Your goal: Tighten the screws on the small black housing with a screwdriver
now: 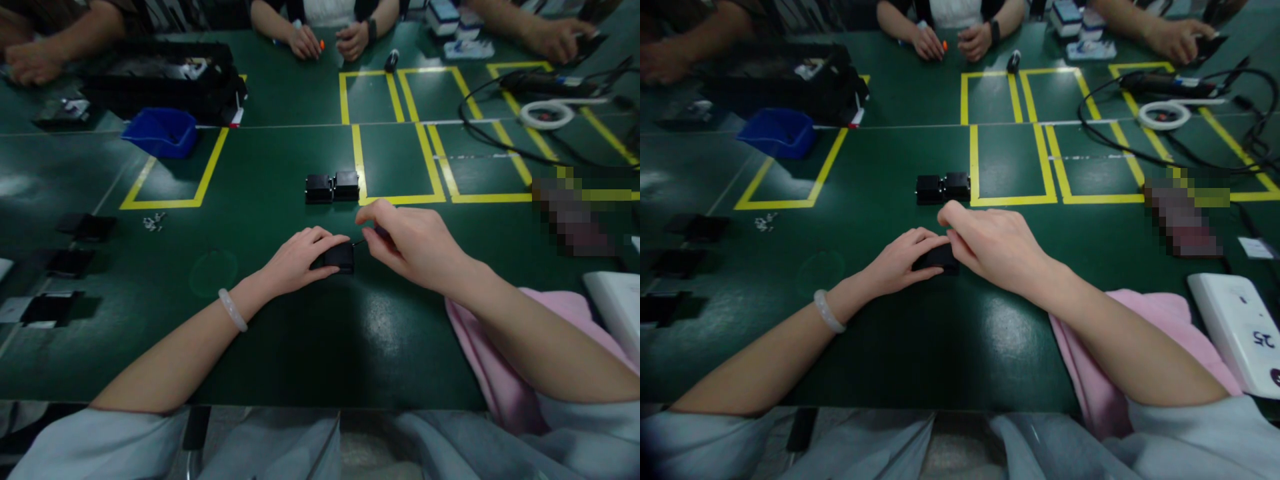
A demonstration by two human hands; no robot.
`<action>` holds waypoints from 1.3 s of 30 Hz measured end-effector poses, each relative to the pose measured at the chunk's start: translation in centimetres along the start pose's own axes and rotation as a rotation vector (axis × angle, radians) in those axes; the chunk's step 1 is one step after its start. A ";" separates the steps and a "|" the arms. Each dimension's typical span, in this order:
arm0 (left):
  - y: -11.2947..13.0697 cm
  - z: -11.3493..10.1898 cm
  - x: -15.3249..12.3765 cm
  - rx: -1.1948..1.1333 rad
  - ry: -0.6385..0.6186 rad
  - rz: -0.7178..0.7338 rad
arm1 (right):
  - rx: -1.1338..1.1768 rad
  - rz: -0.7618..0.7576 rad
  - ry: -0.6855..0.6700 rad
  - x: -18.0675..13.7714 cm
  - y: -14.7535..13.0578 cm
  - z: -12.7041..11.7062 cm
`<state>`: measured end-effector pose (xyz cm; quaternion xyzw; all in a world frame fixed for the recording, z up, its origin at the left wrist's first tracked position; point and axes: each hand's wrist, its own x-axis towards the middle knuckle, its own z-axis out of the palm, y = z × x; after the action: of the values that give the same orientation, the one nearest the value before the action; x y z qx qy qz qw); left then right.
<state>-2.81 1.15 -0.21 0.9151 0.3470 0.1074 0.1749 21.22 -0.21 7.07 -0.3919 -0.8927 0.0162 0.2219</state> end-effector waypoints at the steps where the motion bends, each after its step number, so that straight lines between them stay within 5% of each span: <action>1: 0.0 0.0 0.0 -0.002 0.000 0.000 | -0.001 0.005 -0.001 0.0 0.0 0.0; 39: 0.0 0.1 -0.1 -0.005 0.007 0.006 | -0.081 0.010 -0.017 0.0 -0.2 -0.1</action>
<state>-2.85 1.13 -0.28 0.9155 0.3444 0.1119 0.1754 21.13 -0.31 7.17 -0.4048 -0.8925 -0.0156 0.1984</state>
